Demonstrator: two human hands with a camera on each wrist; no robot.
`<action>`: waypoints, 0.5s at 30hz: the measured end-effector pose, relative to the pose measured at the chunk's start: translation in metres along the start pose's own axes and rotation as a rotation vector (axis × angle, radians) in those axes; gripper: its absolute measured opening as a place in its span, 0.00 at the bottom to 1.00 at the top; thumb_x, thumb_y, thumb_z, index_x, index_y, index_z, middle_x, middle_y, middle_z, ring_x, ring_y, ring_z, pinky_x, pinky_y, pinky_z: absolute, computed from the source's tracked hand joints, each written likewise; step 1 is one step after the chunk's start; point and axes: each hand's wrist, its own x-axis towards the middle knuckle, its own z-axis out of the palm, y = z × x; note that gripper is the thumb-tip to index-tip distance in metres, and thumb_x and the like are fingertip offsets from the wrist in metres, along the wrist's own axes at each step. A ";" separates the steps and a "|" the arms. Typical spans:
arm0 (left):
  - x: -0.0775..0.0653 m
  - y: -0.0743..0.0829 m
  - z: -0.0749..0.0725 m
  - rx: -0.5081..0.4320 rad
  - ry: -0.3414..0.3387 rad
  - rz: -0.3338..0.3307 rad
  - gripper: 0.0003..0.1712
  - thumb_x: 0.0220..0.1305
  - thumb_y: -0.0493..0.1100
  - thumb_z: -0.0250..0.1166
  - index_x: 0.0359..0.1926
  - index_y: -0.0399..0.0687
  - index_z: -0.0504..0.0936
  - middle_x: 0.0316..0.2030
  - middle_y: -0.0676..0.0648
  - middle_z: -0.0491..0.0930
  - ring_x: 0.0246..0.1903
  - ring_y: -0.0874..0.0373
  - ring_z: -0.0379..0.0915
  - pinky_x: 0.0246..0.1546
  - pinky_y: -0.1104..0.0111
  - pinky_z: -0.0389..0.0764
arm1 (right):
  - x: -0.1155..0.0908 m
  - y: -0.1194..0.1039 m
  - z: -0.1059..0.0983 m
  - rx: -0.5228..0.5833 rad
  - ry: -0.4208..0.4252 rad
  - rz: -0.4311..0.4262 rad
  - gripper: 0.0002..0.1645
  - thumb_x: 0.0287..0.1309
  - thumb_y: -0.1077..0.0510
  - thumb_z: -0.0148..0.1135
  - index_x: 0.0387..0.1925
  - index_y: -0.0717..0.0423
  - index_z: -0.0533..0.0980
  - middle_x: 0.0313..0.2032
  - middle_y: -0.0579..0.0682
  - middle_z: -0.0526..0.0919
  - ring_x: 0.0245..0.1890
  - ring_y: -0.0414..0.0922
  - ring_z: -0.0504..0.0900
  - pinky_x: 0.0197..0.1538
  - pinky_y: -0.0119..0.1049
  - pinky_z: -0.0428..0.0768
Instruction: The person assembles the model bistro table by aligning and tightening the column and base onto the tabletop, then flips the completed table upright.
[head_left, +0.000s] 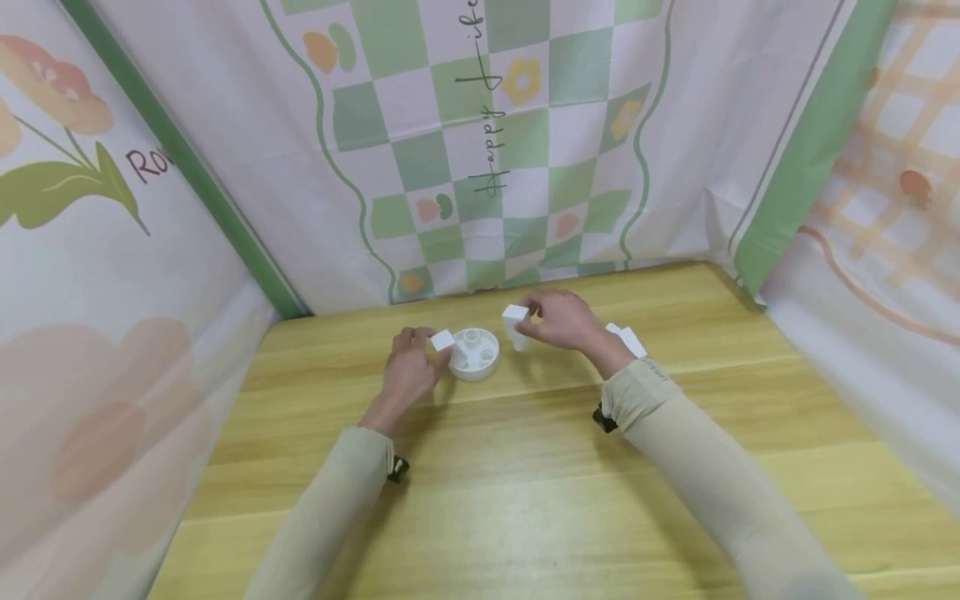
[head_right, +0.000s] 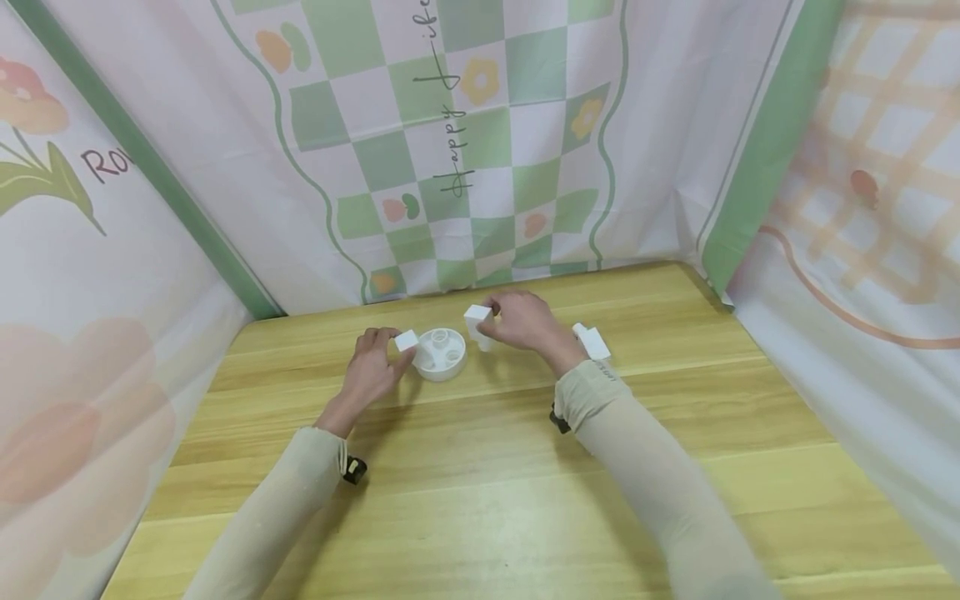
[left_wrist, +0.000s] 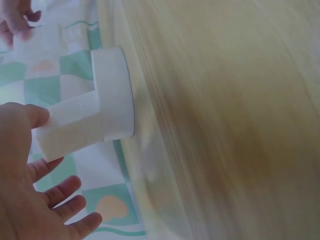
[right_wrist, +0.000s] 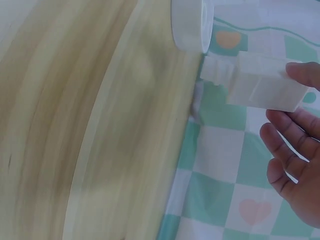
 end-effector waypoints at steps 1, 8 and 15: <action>0.000 0.000 0.000 0.001 -0.002 -0.001 0.32 0.70 0.64 0.56 0.62 0.46 0.71 0.58 0.39 0.70 0.59 0.44 0.66 0.56 0.52 0.79 | 0.001 -0.002 0.001 0.010 0.002 -0.002 0.21 0.58 0.42 0.63 0.48 0.49 0.80 0.44 0.52 0.86 0.44 0.50 0.83 0.50 0.48 0.81; 0.000 0.000 -0.001 0.014 -0.003 -0.003 0.33 0.70 0.64 0.55 0.63 0.46 0.70 0.60 0.38 0.69 0.61 0.43 0.67 0.56 0.51 0.80 | 0.008 -0.016 0.010 0.065 0.014 -0.021 0.23 0.58 0.41 0.65 0.50 0.49 0.80 0.45 0.51 0.85 0.46 0.50 0.82 0.52 0.47 0.80; 0.001 -0.001 0.000 0.030 -0.010 0.006 0.33 0.71 0.64 0.54 0.64 0.46 0.70 0.60 0.38 0.69 0.60 0.43 0.67 0.56 0.52 0.79 | 0.011 -0.024 0.020 0.085 0.024 -0.032 0.24 0.58 0.42 0.66 0.51 0.50 0.79 0.45 0.51 0.85 0.46 0.49 0.81 0.52 0.47 0.80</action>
